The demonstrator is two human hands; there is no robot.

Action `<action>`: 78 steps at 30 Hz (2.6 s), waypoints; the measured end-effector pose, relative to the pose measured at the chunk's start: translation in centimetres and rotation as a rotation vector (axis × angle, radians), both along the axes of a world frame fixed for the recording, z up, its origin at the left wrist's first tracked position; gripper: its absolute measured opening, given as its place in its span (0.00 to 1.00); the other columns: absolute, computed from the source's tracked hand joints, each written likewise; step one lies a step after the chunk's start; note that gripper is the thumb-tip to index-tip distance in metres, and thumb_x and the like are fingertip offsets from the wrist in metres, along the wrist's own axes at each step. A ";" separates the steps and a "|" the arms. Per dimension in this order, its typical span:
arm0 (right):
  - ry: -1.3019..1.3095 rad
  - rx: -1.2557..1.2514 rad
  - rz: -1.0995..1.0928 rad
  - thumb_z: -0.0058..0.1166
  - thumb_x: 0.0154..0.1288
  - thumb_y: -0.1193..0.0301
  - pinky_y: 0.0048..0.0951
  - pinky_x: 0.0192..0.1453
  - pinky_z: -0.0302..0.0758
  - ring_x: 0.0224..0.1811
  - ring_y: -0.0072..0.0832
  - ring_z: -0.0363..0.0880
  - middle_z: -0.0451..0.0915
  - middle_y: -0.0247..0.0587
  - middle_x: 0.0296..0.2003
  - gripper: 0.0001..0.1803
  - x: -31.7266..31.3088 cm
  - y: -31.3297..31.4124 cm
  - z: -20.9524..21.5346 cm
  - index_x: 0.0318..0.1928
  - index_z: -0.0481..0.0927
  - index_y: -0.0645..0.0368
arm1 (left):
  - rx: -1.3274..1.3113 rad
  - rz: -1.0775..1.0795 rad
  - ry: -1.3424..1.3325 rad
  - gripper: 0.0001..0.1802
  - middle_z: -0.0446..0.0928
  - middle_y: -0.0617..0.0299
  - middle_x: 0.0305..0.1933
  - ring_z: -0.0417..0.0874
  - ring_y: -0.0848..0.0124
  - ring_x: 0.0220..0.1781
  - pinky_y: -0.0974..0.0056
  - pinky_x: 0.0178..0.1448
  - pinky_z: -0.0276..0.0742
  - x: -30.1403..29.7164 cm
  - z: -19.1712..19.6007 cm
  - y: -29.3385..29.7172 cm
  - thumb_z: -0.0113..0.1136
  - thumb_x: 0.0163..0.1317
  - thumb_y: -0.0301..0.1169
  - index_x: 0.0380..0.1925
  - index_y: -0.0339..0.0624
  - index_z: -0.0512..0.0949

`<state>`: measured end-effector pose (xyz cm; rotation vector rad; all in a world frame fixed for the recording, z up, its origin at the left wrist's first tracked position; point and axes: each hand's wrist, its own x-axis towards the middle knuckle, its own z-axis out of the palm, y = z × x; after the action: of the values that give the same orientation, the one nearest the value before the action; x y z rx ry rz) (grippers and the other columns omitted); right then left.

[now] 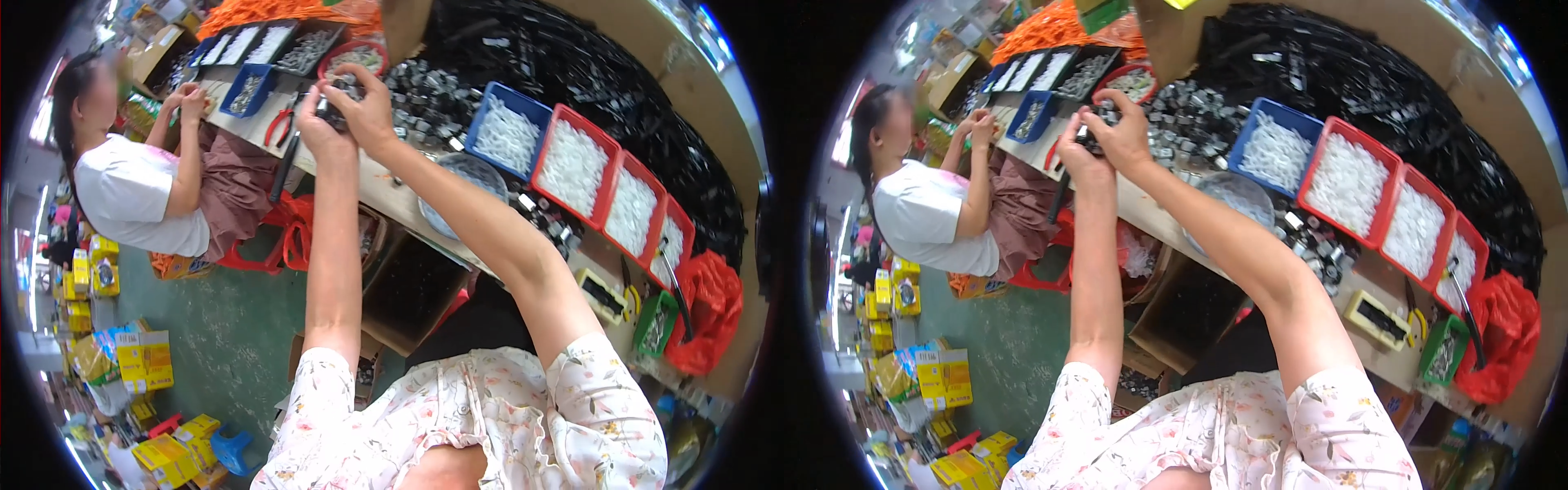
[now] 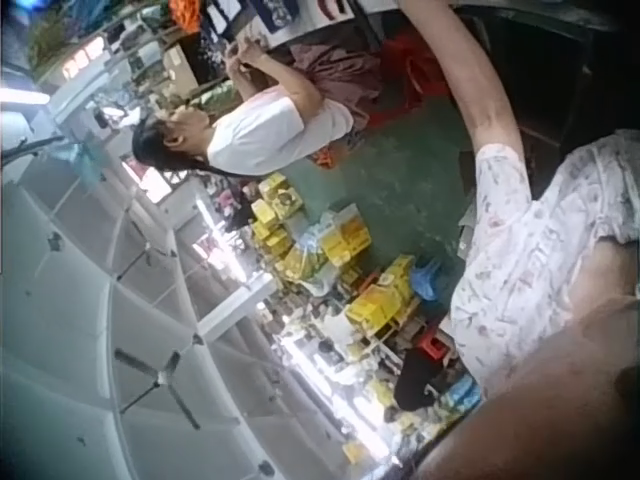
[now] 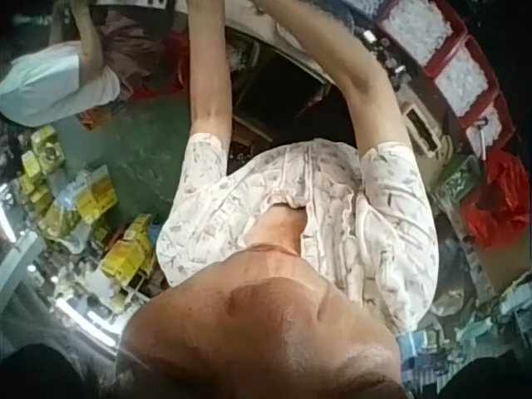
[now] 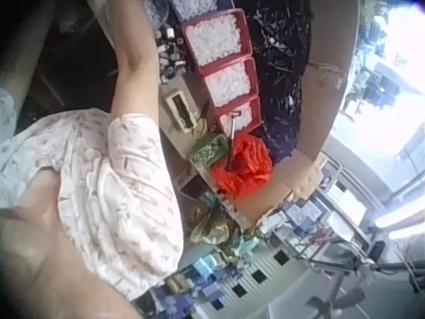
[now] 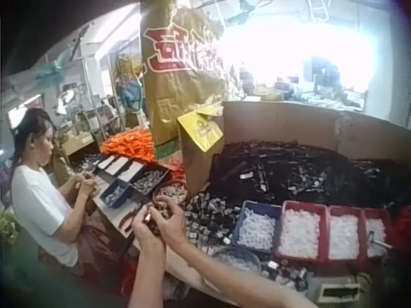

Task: Assembling small electronic components using various parts from bins and basic tools.

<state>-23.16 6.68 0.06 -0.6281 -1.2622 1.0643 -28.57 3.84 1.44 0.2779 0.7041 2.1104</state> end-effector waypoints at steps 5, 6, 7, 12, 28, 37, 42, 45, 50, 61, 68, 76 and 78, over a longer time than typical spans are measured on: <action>0.162 -0.002 0.019 0.65 0.57 0.72 0.22 0.43 0.74 0.37 0.16 0.74 0.79 0.30 0.35 0.15 7.3 -5.0 4.8 0.45 0.81 0.59 | 0.046 -0.029 0.119 0.11 0.78 0.56 0.44 0.82 0.62 0.49 0.57 0.55 0.80 6.9 4.2 -3.9 0.51 0.69 0.31 0.44 0.36 0.78; 0.107 0.010 -0.037 0.65 0.57 0.73 0.23 0.42 0.75 0.37 0.17 0.76 0.80 0.32 0.36 0.14 9.5 -6.0 5.2 0.44 0.80 0.60 | 0.051 -0.052 0.127 0.11 0.78 0.57 0.45 0.81 0.64 0.49 0.59 0.56 0.79 9.1 4.7 -4.9 0.51 0.68 0.29 0.44 0.35 0.79; 0.051 0.021 -0.095 0.64 0.58 0.73 0.24 0.42 0.76 0.37 0.18 0.77 0.81 0.34 0.36 0.13 11.9 -7.0 5.4 0.44 0.80 0.60 | 0.055 -0.064 0.183 0.10 0.79 0.57 0.45 0.81 0.67 0.48 0.63 0.56 0.78 10.8 3.9 -5.2 0.52 0.68 0.28 0.42 0.34 0.80; -0.206 0.037 -0.343 0.61 0.63 0.72 0.24 0.48 0.75 0.42 0.20 0.77 0.81 0.36 0.41 0.15 23.1 -11.8 2.3 0.50 0.79 0.60 | 0.002 -0.155 0.447 0.08 0.82 0.59 0.41 0.80 0.70 0.46 0.65 0.53 0.76 21.6 0.9 -9.2 0.53 0.68 0.25 0.38 0.35 0.81; -0.698 0.050 -0.278 0.53 0.72 0.73 0.29 0.51 0.77 0.49 0.34 0.80 0.78 0.48 0.49 0.13 37.2 -14.8 0.3 0.53 0.80 0.64 | 0.164 0.066 1.377 0.16 0.77 0.47 0.54 0.75 0.48 0.60 0.52 0.65 0.69 26.7 -6.0 -12.6 0.55 0.70 0.32 0.50 0.32 0.81; -1.012 0.071 -0.260 0.67 0.57 0.73 0.34 0.41 0.78 0.39 0.39 0.82 0.79 0.44 0.38 0.13 40.2 -19.9 -1.5 0.41 0.81 0.65 | 0.177 -0.016 1.703 0.23 0.70 0.48 0.66 0.64 0.44 0.71 0.45 0.72 0.60 25.9 -6.4 -15.8 0.63 0.64 0.35 0.59 0.40 0.78; -1.062 0.102 -0.272 0.69 0.53 0.73 0.35 0.42 0.77 0.39 0.43 0.80 0.78 0.45 0.36 0.16 39.5 -19.2 -2.9 0.40 0.79 0.64 | 0.229 -0.019 1.893 0.25 0.67 0.47 0.69 0.61 0.43 0.74 0.44 0.74 0.57 25.9 -6.4 -16.7 0.65 0.61 0.32 0.60 0.46 0.79; -0.881 -0.015 -0.221 0.67 0.53 0.74 0.32 0.44 0.77 0.39 0.37 0.81 0.78 0.43 0.36 0.15 40.0 -19.1 -2.4 0.41 0.78 0.64 | 0.248 -0.047 1.933 0.25 0.67 0.47 0.69 0.59 0.41 0.75 0.44 0.75 0.56 26.1 -6.5 -17.6 0.67 0.59 0.30 0.59 0.46 0.80; -0.485 -0.234 -0.155 0.62 0.58 0.79 0.26 0.55 0.75 0.47 0.19 0.79 0.83 0.36 0.46 0.13 41.5 -19.3 -1.6 0.44 0.77 0.64 | 0.247 0.033 1.937 0.26 0.68 0.51 0.68 0.62 0.45 0.72 0.47 0.71 0.59 26.4 -6.3 -18.3 0.68 0.58 0.34 0.59 0.50 0.80; -0.925 -0.114 -0.235 0.68 0.53 0.78 0.28 0.39 0.75 0.34 0.32 0.79 0.76 0.41 0.33 0.15 44.5 -22.3 -0.8 0.41 0.80 0.65 | 0.300 -0.025 1.927 0.19 0.78 0.57 0.56 0.67 0.51 0.65 0.53 0.68 0.61 27.5 -5.0 -19.2 0.70 0.55 0.28 0.50 0.47 0.85; -0.988 -0.175 -0.231 0.69 0.51 0.78 0.31 0.39 0.74 0.35 0.34 0.78 0.75 0.41 0.33 0.14 45.7 -22.8 -1.1 0.39 0.81 0.67 | 0.384 -0.107 1.946 0.18 0.79 0.60 0.54 0.69 0.51 0.65 0.53 0.65 0.64 28.5 -5.2 -18.8 0.70 0.53 0.27 0.47 0.47 0.86; -1.029 -0.151 -0.173 0.69 0.49 0.78 0.35 0.40 0.73 0.37 0.39 0.76 0.75 0.43 0.32 0.13 45.5 -21.6 -0.8 0.37 0.83 0.66 | 0.489 -0.182 2.042 0.18 0.79 0.61 0.56 0.70 0.54 0.67 0.51 0.67 0.62 30.6 -5.8 -18.0 0.67 0.55 0.28 0.48 0.46 0.84; -1.010 -0.158 -0.167 0.69 0.49 0.78 0.35 0.40 0.72 0.37 0.39 0.76 0.76 0.43 0.31 0.12 45.7 -21.4 -1.0 0.36 0.83 0.66 | 0.508 -0.185 2.061 0.18 0.78 0.61 0.56 0.70 0.56 0.68 0.51 0.68 0.59 30.7 -6.2 -17.8 0.65 0.55 0.28 0.48 0.44 0.84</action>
<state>22.58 -14.76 -0.97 -1.4737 -1.9337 0.6973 2.13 -13.99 -4.75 2.7550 0.9967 1.0658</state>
